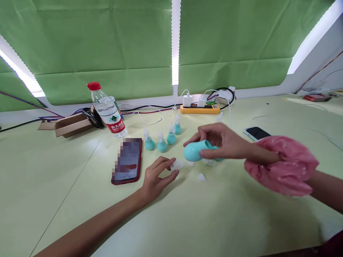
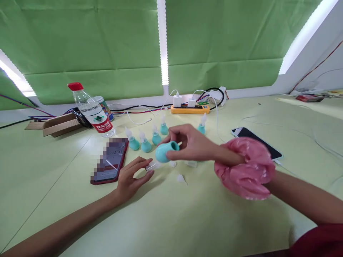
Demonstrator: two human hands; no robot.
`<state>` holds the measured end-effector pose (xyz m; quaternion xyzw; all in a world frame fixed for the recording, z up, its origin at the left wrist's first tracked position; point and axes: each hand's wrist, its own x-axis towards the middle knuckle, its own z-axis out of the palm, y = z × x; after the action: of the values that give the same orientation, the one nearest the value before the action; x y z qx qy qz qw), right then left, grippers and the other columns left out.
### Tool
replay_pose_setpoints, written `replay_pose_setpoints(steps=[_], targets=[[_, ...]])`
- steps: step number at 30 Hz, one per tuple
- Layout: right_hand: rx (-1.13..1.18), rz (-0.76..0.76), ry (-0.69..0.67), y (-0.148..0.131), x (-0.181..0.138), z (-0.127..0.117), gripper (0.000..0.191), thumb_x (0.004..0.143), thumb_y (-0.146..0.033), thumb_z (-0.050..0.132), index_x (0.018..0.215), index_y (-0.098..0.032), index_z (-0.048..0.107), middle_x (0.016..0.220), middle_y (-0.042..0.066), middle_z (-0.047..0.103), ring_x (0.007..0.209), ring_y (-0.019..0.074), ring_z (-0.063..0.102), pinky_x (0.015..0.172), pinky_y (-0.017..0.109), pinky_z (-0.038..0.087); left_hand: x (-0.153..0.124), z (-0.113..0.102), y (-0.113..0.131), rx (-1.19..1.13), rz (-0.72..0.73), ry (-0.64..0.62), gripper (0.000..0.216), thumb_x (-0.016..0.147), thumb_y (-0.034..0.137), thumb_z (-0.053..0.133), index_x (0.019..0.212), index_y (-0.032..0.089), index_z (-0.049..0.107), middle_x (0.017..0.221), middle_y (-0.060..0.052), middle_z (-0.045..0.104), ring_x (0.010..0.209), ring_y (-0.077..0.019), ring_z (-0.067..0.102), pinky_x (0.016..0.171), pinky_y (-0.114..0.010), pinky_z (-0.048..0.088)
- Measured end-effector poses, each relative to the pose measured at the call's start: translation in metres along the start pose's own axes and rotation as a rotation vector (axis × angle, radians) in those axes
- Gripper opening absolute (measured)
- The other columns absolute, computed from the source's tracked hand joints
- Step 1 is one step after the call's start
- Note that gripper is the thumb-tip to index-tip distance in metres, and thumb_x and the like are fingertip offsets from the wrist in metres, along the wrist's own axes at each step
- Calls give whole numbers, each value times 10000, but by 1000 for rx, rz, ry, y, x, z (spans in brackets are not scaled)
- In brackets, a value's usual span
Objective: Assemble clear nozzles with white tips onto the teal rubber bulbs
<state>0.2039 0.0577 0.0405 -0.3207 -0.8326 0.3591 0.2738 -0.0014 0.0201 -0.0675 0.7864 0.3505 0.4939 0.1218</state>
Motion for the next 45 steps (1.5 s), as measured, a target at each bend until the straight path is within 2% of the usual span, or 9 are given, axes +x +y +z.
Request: replay_pose_setpoints(steps=[3,6,11,16,21,28,32,39,45], targets=[[84,10,29,14,-10,21,204,651,-257,575,713,-179,397,758,25,568,730,139,553,602,254,446,6,-7,12,-109,-130,113,302,710,160,563,1011,181,571,867,-49,618,690,-108,569,607,-233,532],[-34,-80,138,18,-15,30,189,663,-179,526,826,-177,430,802,24,528,729,123,505,634,252,424,17,-17,31,-279,-281,173,295,687,176,590,981,187,597,912,-53,622,737,-139,586,623,-269,555],[-267,-196,130,8,-20,39,189,673,-143,469,858,-174,455,822,38,483,711,125,459,628,254,392,31,-29,54,-581,-571,80,201,649,164,628,847,185,652,880,-45,627,721,-149,599,612,-279,558],[-373,-220,188,9,-23,51,211,662,-142,480,866,-176,436,770,14,517,644,108,462,578,229,365,31,-30,54,-593,-744,56,151,612,177,665,763,172,675,847,-48,655,806,-176,603,698,-273,537],[-501,-238,258,14,-25,54,137,703,-173,475,834,-183,436,719,12,528,623,113,481,522,223,340,33,-33,55,-589,-765,11,221,574,177,693,793,166,668,809,-52,670,730,-187,626,663,-303,551],[-640,-306,283,22,-29,58,121,725,-138,428,833,-187,455,694,21,522,600,123,481,503,232,335,33,-32,57,-562,-718,-31,72,560,180,699,629,177,678,807,-49,668,694,-196,628,602,-311,563],[-398,-200,281,20,-29,63,131,675,-136,485,788,-186,445,675,0,526,598,110,481,521,219,350,31,-30,60,-507,-678,-31,41,554,169,700,584,185,676,786,-41,671,667,-196,632,563,-295,567],[179,133,168,11,-23,69,174,602,-160,566,723,-171,441,640,-28,485,558,81,438,490,188,365,30,-28,70,-393,-591,-9,59,569,152,687,556,207,667,739,-20,676,710,-235,637,603,-324,574],[275,260,65,6,-25,69,236,571,-211,630,757,-165,492,692,-15,509,595,92,460,509,198,387,31,-34,73,-313,-508,-72,77,618,168,652,570,227,667,748,-13,673,764,-251,627,612,-339,569]])
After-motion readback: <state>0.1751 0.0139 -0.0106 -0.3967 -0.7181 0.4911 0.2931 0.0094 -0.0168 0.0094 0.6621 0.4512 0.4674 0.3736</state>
